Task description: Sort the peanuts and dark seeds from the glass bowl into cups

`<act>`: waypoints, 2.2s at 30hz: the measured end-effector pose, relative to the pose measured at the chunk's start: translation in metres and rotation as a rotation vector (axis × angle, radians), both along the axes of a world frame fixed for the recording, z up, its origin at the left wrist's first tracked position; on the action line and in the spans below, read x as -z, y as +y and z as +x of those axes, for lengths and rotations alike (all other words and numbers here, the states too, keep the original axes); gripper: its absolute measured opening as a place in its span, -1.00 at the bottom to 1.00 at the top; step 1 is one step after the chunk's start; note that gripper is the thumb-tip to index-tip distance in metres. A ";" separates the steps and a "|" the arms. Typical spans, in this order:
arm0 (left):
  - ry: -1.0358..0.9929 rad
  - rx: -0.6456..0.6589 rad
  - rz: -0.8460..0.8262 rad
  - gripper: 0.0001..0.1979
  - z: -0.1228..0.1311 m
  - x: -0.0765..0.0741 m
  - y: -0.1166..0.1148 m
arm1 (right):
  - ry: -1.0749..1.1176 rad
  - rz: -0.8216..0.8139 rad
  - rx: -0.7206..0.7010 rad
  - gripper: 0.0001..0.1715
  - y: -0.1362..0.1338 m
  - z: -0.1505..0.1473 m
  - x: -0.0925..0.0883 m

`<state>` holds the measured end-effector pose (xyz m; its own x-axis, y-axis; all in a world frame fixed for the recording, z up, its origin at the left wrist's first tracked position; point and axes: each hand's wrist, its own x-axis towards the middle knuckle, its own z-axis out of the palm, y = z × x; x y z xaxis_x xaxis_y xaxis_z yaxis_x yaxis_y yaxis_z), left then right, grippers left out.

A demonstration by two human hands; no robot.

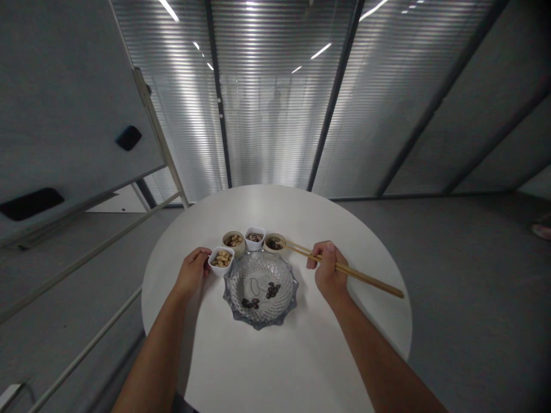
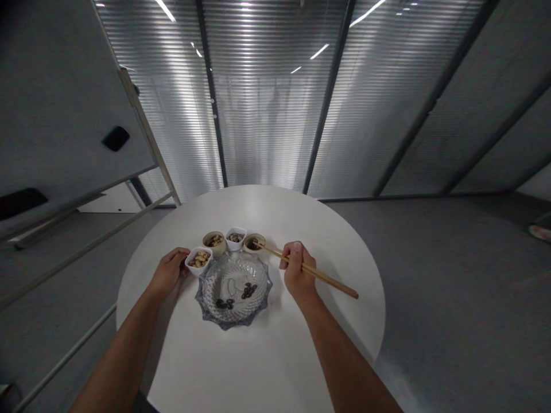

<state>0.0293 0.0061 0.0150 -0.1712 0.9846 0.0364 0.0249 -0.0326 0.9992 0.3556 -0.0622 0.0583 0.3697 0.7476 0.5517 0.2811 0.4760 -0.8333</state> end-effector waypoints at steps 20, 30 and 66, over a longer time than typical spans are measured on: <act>0.025 -0.007 -0.022 -0.76 0.000 0.000 0.000 | 0.107 -0.257 -0.584 -0.46 -0.006 -0.006 0.000; -0.007 -0.014 -0.009 -0.76 0.000 0.000 0.001 | -0.073 -0.356 -0.712 -0.35 -0.009 -0.017 0.006; -0.018 -0.007 -0.019 -0.77 0.000 0.002 0.002 | -0.196 -0.374 -0.627 -0.33 -0.016 -0.029 0.000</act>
